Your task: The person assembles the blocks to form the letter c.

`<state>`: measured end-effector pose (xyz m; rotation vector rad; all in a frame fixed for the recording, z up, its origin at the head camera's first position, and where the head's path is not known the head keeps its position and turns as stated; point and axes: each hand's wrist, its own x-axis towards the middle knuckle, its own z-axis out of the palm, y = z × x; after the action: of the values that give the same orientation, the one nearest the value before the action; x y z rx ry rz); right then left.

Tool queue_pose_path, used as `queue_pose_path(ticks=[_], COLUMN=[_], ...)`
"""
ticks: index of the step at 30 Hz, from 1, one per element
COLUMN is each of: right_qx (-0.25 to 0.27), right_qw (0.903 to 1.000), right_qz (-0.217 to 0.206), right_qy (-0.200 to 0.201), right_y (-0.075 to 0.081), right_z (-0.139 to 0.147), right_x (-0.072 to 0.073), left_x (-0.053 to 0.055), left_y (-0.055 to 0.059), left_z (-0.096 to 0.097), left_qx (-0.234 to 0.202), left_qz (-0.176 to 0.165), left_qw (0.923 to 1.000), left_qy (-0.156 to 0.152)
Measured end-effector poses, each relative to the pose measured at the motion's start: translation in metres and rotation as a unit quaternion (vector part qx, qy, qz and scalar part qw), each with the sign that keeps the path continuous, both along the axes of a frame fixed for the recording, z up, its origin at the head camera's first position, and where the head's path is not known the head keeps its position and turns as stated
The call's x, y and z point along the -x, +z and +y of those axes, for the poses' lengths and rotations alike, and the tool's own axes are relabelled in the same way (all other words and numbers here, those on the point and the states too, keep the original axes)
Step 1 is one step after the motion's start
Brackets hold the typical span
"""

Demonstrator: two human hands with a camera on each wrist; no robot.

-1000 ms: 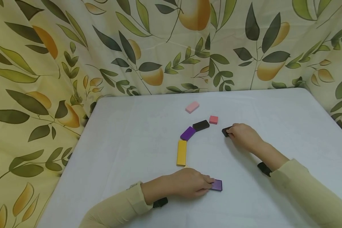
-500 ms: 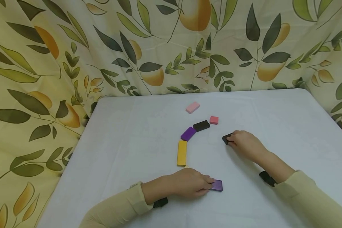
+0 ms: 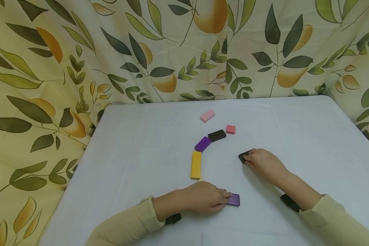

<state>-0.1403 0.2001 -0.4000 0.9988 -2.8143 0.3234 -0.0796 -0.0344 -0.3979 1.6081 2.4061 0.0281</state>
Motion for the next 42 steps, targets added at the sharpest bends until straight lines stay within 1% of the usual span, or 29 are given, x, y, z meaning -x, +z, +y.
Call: queue_pose_path(ticks=[6, 11, 16, 22, 27, 35, 42], right_qx=[0.001, 0.009, 0.011, 0.01, 0.009, 0.007, 0.007], right_qw=[1.0, 0.9999, 0.9999, 0.9999, 1.0, 0.9998, 0.9996], right_qz=[0.004, 0.005, -0.004, -0.006, 0.002, 0.016, 0.025], right_qy=[-0.001, -0.005, -0.006, -0.005, 0.004, 0.01, 0.012], right_y=[-0.001, -0.001, 0.0, 0.001, -0.001, -0.003, -0.004], right_z=[-0.002, -0.003, -0.004, -0.005, -0.002, -0.001, -0.001], right_x=[-0.009, -0.017, -0.024, -0.029, -0.035, -0.045, -0.052], left_x=[-0.001, -0.002, -0.002, -0.002, -0.002, -0.002, -0.001], left_y=[0.002, 0.002, 0.002, 0.001, 0.0, 0.001, 0.0], left_z=[0.001, 0.0, -0.001, -0.001, 0.0, 0.0, 0.0], left_qx=[0.007, 0.006, 0.004, 0.0, 0.0, 0.001, -0.003], left_qz=[-0.005, 0.006, 0.014, 0.008, -0.004, 0.005, -0.002], left_qw=[1.0, 1.0, 0.9999, 1.0, 1.0, 1.0, 1.0], left_qy=[0.004, 0.001, 0.001, 0.002, 0.006, 0.003, 0.002])
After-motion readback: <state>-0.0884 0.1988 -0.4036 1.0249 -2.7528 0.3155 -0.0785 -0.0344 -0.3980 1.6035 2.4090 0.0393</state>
